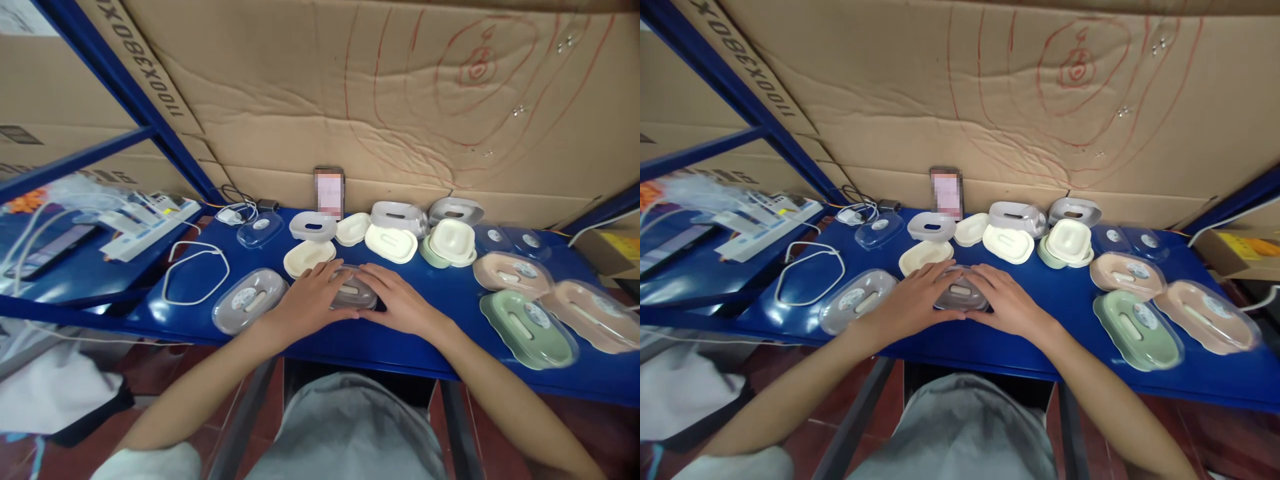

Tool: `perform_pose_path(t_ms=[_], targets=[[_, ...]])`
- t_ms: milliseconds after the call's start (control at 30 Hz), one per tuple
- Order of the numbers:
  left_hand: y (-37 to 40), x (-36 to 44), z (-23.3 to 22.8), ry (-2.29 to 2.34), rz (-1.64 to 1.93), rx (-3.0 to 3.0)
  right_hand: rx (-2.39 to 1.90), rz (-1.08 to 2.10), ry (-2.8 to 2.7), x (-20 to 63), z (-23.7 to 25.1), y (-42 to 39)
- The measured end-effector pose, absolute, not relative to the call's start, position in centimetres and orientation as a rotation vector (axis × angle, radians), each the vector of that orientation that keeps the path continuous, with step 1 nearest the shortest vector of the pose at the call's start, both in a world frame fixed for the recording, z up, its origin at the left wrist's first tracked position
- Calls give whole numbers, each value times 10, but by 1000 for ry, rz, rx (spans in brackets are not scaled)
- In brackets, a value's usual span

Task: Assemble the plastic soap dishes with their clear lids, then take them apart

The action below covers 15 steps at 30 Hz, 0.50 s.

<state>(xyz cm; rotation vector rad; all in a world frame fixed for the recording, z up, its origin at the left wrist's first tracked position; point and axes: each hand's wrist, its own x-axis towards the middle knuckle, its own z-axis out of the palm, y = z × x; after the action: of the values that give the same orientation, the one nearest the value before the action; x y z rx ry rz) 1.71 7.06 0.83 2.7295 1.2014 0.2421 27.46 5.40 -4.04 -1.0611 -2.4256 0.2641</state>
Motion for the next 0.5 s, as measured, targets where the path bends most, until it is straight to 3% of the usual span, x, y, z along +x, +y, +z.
perform_pose_path(t_ms=[333, 500], targets=[[60, -13, -38, 1097, 652, 2817, -980, 142, -2499, 275, -43, 56], [36, -27, -34, 1491, 770, 2837, -935, 55, -2550, 273, -45, 58]])
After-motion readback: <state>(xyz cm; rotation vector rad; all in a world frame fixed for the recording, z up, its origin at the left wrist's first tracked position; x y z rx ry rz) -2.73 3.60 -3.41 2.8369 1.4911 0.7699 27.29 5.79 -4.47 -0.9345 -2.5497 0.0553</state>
